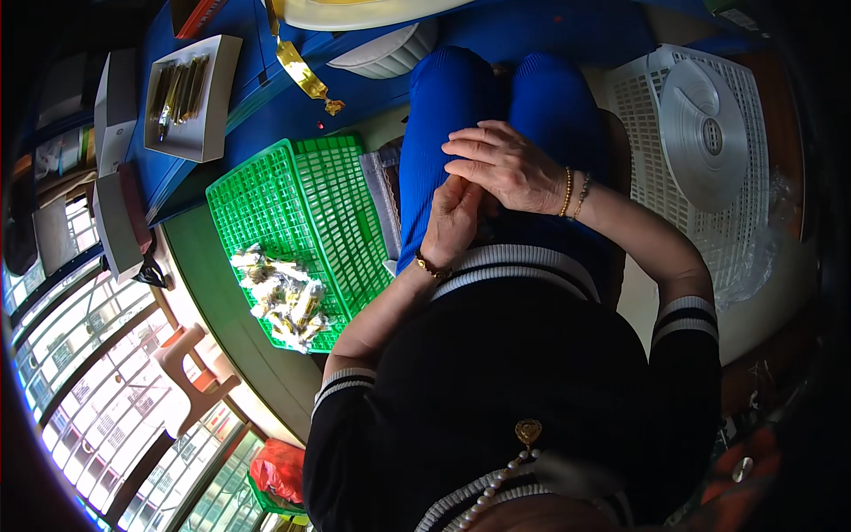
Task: Cutting gold ribbons and arranging gold-colored decorative plates into boxes.
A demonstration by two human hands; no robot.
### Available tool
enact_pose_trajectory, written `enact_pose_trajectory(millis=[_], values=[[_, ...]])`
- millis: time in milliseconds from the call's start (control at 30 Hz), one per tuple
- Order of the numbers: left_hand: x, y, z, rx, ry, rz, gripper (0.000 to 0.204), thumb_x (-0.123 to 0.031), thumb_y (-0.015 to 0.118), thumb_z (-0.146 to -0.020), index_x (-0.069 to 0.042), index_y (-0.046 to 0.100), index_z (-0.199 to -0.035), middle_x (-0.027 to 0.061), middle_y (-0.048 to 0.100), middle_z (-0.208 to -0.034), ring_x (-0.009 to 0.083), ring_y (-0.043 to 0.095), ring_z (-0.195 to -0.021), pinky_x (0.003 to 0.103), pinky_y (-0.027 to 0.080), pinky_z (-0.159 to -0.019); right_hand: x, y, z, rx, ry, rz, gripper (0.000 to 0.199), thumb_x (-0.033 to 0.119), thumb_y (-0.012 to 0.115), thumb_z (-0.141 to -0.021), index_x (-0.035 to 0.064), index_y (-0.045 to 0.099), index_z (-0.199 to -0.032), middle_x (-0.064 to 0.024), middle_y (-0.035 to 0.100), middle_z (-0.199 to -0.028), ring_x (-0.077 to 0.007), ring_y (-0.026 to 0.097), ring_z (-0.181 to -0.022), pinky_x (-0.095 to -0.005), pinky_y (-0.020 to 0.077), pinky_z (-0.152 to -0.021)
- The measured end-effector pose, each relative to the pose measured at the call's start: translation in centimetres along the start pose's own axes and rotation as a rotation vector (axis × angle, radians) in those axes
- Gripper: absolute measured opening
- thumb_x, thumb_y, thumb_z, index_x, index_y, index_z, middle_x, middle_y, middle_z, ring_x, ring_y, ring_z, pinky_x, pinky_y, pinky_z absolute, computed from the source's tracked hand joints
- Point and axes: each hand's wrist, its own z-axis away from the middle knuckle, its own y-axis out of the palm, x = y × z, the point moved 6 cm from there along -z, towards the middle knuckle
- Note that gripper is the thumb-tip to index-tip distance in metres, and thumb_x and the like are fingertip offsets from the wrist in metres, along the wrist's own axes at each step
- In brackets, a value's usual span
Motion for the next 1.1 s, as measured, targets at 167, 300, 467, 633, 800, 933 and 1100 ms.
enact_pose_trajectory(millis=[167,300,467,633,800,933,1100], values=[[-3.7,-0.1,-2.6,-0.044,0.11,0.107,0.018,-0.014,0.041,-0.093,-0.002,0.054,-0.093,0.0034,0.059,-0.071,0.0092,0.056,-0.061,0.021,0.044,-0.052,-2.4,-3.7,0.3,-0.358,0.306,-0.218,0.04,0.011,0.059,-0.083,0.0028,0.046,-0.12,-0.0115,0.052,-0.117,-0.023,0.054,-0.105,-0.0335,0.0453,-0.087],[-5.9,0.8,-4.5,-0.11,0.158,0.195,0.017,-0.014,0.048,-0.091,-0.002,0.056,-0.099,0.0057,0.06,-0.082,0.0121,0.059,-0.074,0.021,0.045,-0.062,-3.9,-0.7,3.9,-0.389,0.67,-0.682,0.046,0.007,0.064,-0.08,0.0033,0.044,-0.12,-0.006,0.056,-0.107,-0.0108,0.056,-0.093,-0.0247,0.047,-0.077],[-8.2,4.4,-6.2,-0.056,0.097,0.235,0.012,-0.014,0.046,-0.092,-0.006,0.051,-0.097,0.0047,0.055,-0.078,0.0165,0.056,-0.07,0.031,0.049,-0.063,-3.8,0.9,5.4,-0.482,0.76,-0.862,0.026,0.019,0.066,-0.08,0.003,0.052,-0.094,-0.0065,0.062,-0.085,-0.0103,0.059,-0.081,-0.0258,0.0473,-0.067],[-9.7,10.4,-7.6,0.298,0.137,0.308,0.012,-0.015,0.042,-0.094,-0.006,0.05,-0.094,0.0027,0.052,-0.075,0.0145,0.052,-0.066,0.029,0.045,-0.064,-3.1,-3.8,7.8,-0.702,0.855,-0.988,0.036,0.033,0.059,-0.085,0.0004,0.055,-0.071,-0.0052,0.058,-0.058,-0.0119,0.059,-0.054,-0.0246,0.0468,-0.05],[-11.6,14.9,-7.9,0.414,0.15,0.284,0.014,-0.015,0.04,-0.095,-0.006,0.05,-0.093,0.0021,0.053,-0.075,0.012,0.05,-0.064,0.029,0.046,-0.062,-2.4,-8.2,10.1,-0.725,0.954,-0.833,0.037,0.031,0.059,-0.085,-0.0002,0.056,-0.065,-0.006,0.058,-0.055,-0.0129,0.059,-0.05,-0.0253,0.0475,-0.047],[-12.4,17.3,-8.2,0.529,0.162,0.329,0.015,-0.016,0.039,-0.095,-0.005,0.05,-0.092,0.0015,0.051,-0.071,0.0118,0.049,-0.06,0.028,0.045,-0.059,-3.3,-10.7,11.0,-0.717,0.823,-0.182,0.04,0.032,0.061,-0.082,0.0002,0.054,-0.06,-0.0091,0.055,-0.052,-0.0144,0.055,-0.048,-0.0289,0.0415,-0.046],[-13.8,19.0,-7.2,0.51,0.245,0.333,0.016,-0.016,0.039,-0.095,-0.004,0.049,-0.091,0.0035,0.052,-0.071,0.0142,0.051,-0.063,0.027,0.046,-0.061,-4.4,-12.8,10.6,-0.879,0.847,-0.496,0.04,0.033,0.062,-0.082,-0.0003,0.053,-0.062,-0.0105,0.055,-0.054,-0.014,0.053,-0.05,-0.0311,0.0407,-0.047]])
